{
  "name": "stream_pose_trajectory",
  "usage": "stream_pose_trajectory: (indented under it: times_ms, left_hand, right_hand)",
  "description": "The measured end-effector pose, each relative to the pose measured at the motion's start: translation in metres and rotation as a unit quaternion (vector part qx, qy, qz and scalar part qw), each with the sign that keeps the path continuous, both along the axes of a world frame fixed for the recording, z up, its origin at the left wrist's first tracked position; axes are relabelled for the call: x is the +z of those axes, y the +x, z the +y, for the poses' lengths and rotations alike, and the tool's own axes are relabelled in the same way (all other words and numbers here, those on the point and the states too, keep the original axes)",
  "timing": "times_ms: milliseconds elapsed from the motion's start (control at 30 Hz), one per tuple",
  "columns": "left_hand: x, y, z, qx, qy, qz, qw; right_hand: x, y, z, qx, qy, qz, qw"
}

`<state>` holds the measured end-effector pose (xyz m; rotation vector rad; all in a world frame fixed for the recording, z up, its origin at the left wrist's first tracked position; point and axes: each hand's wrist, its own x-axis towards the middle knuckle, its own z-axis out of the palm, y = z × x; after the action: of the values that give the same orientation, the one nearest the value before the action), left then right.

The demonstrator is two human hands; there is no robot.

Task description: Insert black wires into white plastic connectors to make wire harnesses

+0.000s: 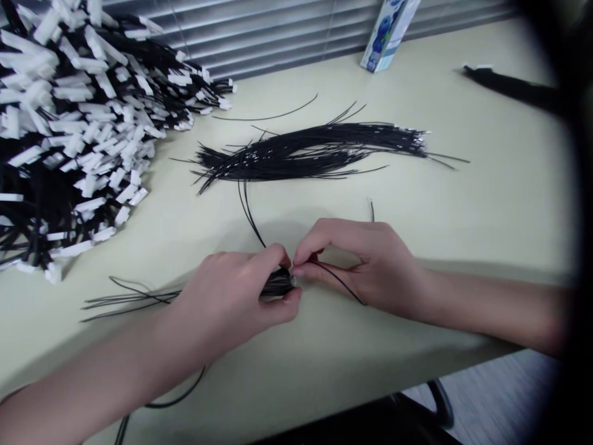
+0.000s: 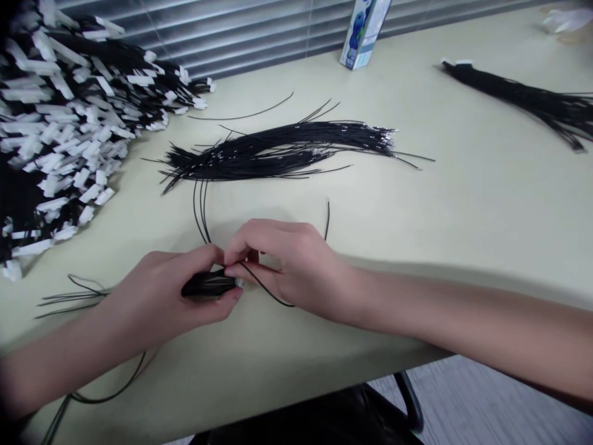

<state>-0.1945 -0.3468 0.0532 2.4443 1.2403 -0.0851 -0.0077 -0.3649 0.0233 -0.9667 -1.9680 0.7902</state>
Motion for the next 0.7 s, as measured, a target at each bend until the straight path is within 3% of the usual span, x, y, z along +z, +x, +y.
stream_pose_trajectory:
  times_ms: [200, 500, 700]
  left_hand:
    - [0.0015, 0.001, 0.0024, 0.002, -0.015, -0.007, 1.0]
    - [0.0025, 0.0024, 0.002, 0.017, -0.023, -0.001, 1.0]
    - [0.0046, 0.0029, 0.0021, 0.018, -0.034, 0.006, 0.999]
  right_hand:
    - [-0.0021, 0.0018, 0.0031, 0.004, -0.053, -0.052, 0.997]
    - [-0.0021, 0.0004, -0.0016, -0.007, 0.026, -0.1, 0.995]
    - [-0.0028, 0.0012, -0.0008, 0.01, 0.036, -0.093, 0.995]
